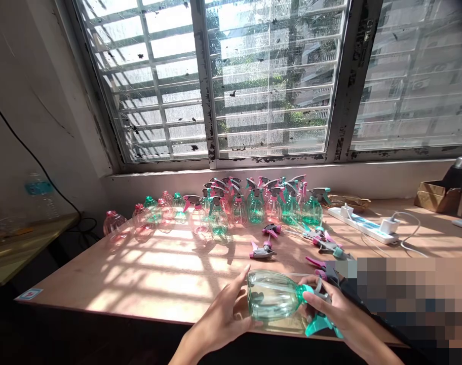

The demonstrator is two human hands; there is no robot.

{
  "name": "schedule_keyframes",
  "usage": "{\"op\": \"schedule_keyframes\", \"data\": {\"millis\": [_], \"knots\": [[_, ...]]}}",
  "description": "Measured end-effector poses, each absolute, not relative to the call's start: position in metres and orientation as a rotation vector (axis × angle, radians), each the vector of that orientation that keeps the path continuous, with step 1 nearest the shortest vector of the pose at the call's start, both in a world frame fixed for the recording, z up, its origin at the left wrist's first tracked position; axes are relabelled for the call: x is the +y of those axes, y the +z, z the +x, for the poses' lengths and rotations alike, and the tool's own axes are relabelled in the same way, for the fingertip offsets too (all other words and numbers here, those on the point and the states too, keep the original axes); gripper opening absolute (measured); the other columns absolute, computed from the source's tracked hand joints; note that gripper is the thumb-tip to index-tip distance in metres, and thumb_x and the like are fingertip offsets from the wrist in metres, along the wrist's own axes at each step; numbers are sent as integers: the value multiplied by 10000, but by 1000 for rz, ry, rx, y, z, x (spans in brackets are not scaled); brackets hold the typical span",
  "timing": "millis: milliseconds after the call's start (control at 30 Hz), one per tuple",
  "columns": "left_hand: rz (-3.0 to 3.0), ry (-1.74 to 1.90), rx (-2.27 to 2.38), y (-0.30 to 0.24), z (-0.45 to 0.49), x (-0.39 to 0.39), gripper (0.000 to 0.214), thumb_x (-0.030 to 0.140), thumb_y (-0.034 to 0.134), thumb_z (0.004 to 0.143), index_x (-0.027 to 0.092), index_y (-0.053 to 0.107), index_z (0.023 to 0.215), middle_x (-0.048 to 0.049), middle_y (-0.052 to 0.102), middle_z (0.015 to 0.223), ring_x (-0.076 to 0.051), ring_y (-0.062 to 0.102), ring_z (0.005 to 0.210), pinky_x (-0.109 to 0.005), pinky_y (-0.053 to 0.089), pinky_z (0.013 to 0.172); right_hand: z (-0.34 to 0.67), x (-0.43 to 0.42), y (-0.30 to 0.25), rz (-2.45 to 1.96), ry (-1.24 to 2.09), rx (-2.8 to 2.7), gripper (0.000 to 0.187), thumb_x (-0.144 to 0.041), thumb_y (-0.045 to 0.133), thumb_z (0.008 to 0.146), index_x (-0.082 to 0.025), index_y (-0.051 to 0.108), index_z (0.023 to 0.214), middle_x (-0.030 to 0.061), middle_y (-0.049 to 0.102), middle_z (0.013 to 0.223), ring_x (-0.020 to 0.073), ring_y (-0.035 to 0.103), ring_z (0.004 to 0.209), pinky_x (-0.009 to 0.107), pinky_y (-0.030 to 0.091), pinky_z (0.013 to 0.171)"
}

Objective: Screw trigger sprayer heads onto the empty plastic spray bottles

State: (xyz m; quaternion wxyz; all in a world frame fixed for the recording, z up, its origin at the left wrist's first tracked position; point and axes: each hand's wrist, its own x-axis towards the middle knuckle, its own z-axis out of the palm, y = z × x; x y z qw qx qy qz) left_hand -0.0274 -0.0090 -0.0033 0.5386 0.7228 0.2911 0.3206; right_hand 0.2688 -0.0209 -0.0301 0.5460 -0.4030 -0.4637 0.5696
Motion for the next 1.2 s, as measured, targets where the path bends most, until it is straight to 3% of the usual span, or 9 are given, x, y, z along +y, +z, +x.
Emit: {"op": "schedule_keyframes", "data": {"millis": [100,267,367,500,600,833,1033,1100,1200], "knots": [[1711,753,658,-5,-28,-7,970,126,663,925,440,47,1605,-133,431,1546,-353,553,1346,-418,597,920,269,-21,-31,-958,1367,-1113,470,-505,880,719,-192,636,969,-5,729,557,167,648,509,287,501,540],[1685,768,732,-6,-26,-6,1182,163,846,781,421,43,1609,-132,391,1591,-426,419,1442,-497,533,1034,269,-22,-31,-952,1399,-1153,475,-511,863,735,-182,641,996,10,741,580,173,654,513,301,498,554],[1699,778,759,-6,-27,-6,1181,168,858,765,403,71,1613,-132,377,1607,-432,358,1478,-510,491,1082,269,-22,-30,-962,1391,-1157,486,-516,863,727,-173,652,999,18,745,583,179,654,505,311,497,550],[1729,769,706,-6,-28,-8,1040,181,747,887,433,40,1606,-140,400,1585,-397,474,1414,-431,576,958,269,-21,-30,-962,1376,-1155,461,-522,855,729,-184,652,967,13,738,561,188,658,502,315,491,545],[1787,797,708,-5,-27,-9,885,178,628,974,448,68,1603,-122,396,1589,-363,470,1422,-406,556,986,269,-21,-31,-994,1383,-1157,467,-538,844,729,-185,654,969,26,750,573,217,686,524,338,509,552],[1780,770,776,-5,-28,-6,1176,181,848,785,429,44,1607,-106,367,1616,-445,355,1472,-507,479,1101,270,-21,-32,-1020,1391,-1154,477,-551,838,732,-196,637,979,39,762,568,243,711,534,358,512,559],[1766,791,711,-9,-29,-8,1002,178,712,914,433,37,1608,-118,339,1630,-390,418,1452,-434,564,1007,270,-20,-31,-978,1374,-1174,473,-533,838,750,-185,631,994,47,777,589,218,703,521,330,505,557],[1802,810,714,-8,-29,-9,945,159,664,942,432,53,1610,-105,339,1633,-358,402,1466,-430,522,1069,271,-20,-31,-980,1380,-1176,466,-523,833,762,-181,631,1006,47,780,601,215,708,534,333,510,572],[1831,800,751,-7,-29,-9,1048,142,738,877,424,47,1612,-94,329,1641,-362,373,1479,-465,451,1146,270,-21,-31,-987,1377,-1195,461,-522,821,777,-181,632,1022,44,777,594,225,713,543,346,516,587]]}}
